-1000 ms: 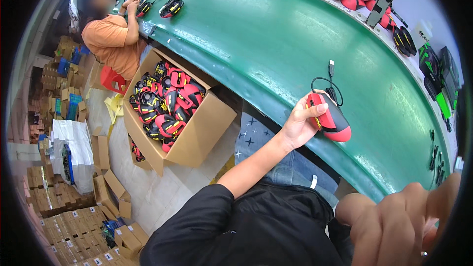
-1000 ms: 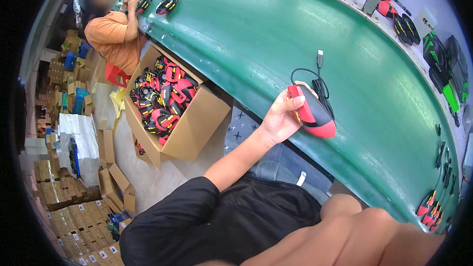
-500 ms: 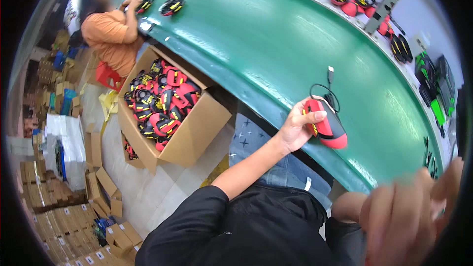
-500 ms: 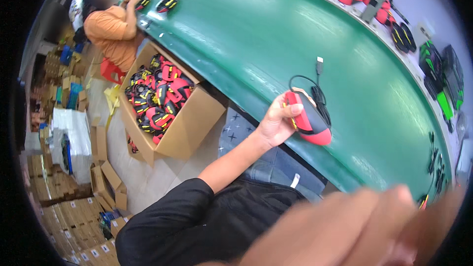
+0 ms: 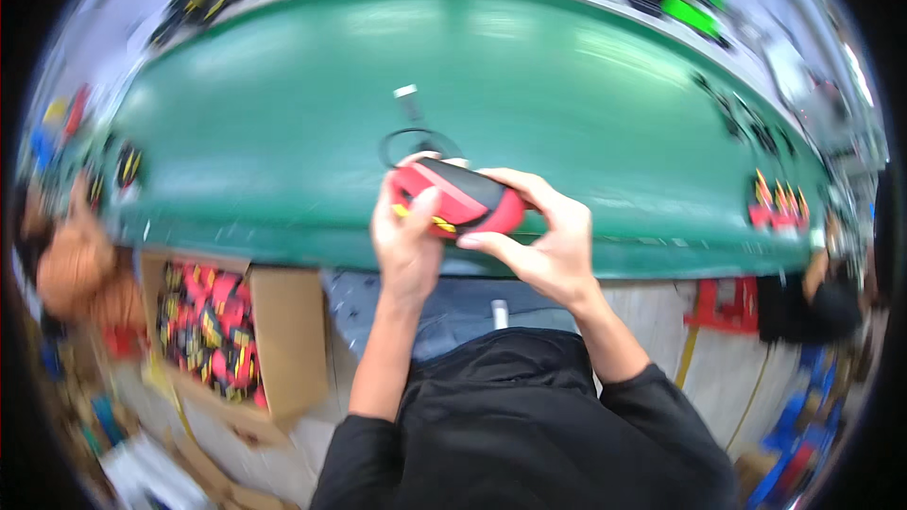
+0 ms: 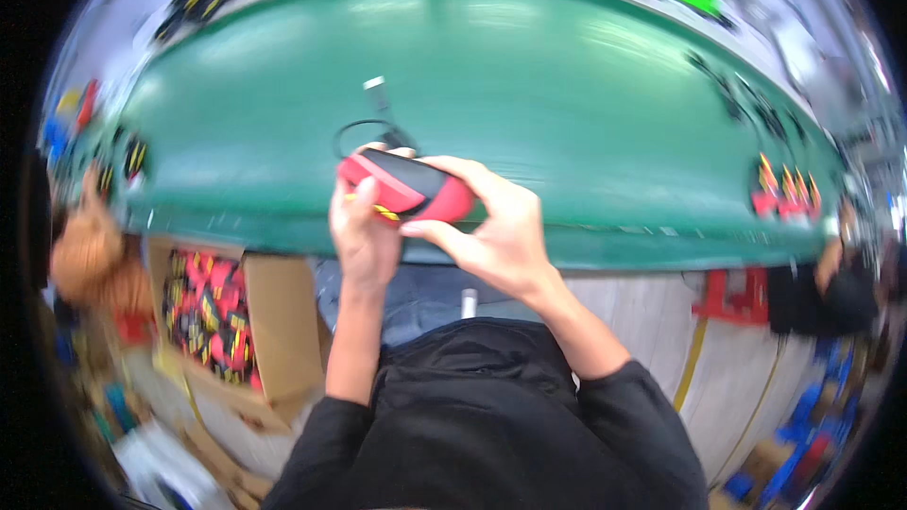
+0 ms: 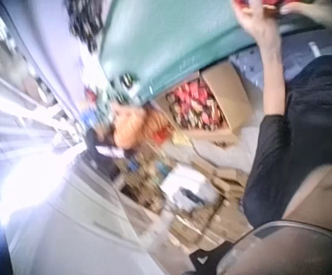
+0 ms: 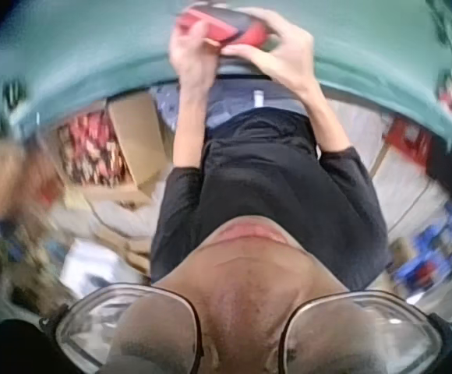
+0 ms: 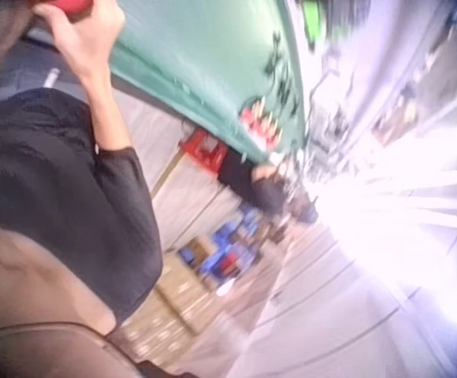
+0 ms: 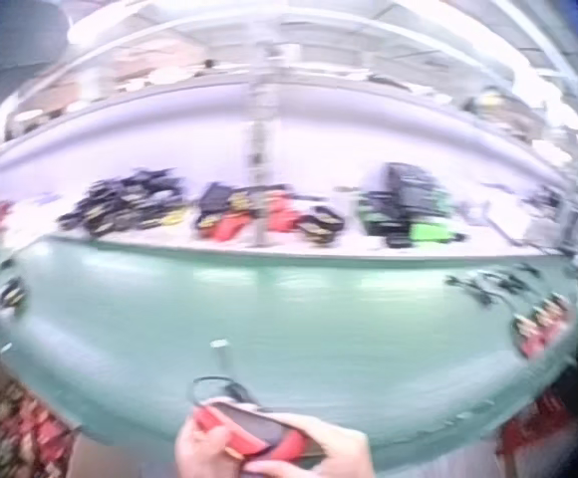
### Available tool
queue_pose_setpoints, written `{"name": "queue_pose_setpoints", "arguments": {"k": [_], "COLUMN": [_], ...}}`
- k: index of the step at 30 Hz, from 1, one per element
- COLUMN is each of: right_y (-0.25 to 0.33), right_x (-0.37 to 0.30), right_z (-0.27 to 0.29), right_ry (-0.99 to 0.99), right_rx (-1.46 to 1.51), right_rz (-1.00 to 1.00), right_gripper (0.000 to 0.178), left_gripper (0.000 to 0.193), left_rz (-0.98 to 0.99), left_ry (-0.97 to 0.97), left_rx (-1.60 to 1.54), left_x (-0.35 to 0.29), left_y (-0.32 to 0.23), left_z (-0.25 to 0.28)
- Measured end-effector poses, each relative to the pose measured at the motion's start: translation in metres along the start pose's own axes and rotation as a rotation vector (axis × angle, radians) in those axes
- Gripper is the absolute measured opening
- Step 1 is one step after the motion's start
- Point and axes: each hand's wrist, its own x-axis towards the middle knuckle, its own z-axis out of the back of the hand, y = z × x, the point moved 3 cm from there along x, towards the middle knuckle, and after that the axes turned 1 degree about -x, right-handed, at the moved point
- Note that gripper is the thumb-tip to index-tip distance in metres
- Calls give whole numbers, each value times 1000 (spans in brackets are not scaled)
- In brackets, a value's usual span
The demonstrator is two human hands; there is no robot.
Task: Assembling the outer casing and internal components of a computer mouse.
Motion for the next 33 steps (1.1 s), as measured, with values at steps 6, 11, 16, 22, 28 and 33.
{"name": "queue_pose_setpoints", "arguments": {"k": [6, 11, 16, 22, 28, 33], "right_y": [-51, -122, -143, -127, -72, 1], "right_x": [21, -46, -89, -76, -5, 46], "right_z": [120, 273, 325, 305, 166, 62], "right_ry": [-416, -842, -997, -981, -644, -34], "right_rx": [143, 84, -489, -1083, -569, -305], "right_rz": [-337, -552, -774, -592, -52, 219], "right_gripper": [51, 48, 42, 40, 25, 15], "left_gripper": [33, 25, 21, 20, 19, 17], "left_rz": [-121, -56, -38, -53, -132, -418], "left_ry": [213, 256, 168, 114, 89, -104], "left_rx": [471, 413, 423, 401, 546, 1147], "left_x": [-7, -5, -7, -9, -17, -40], "left_y": [-5, 7, 3, 2, -17, -56], "left_z": [6, -2, 5, 5, 21, 60]}}
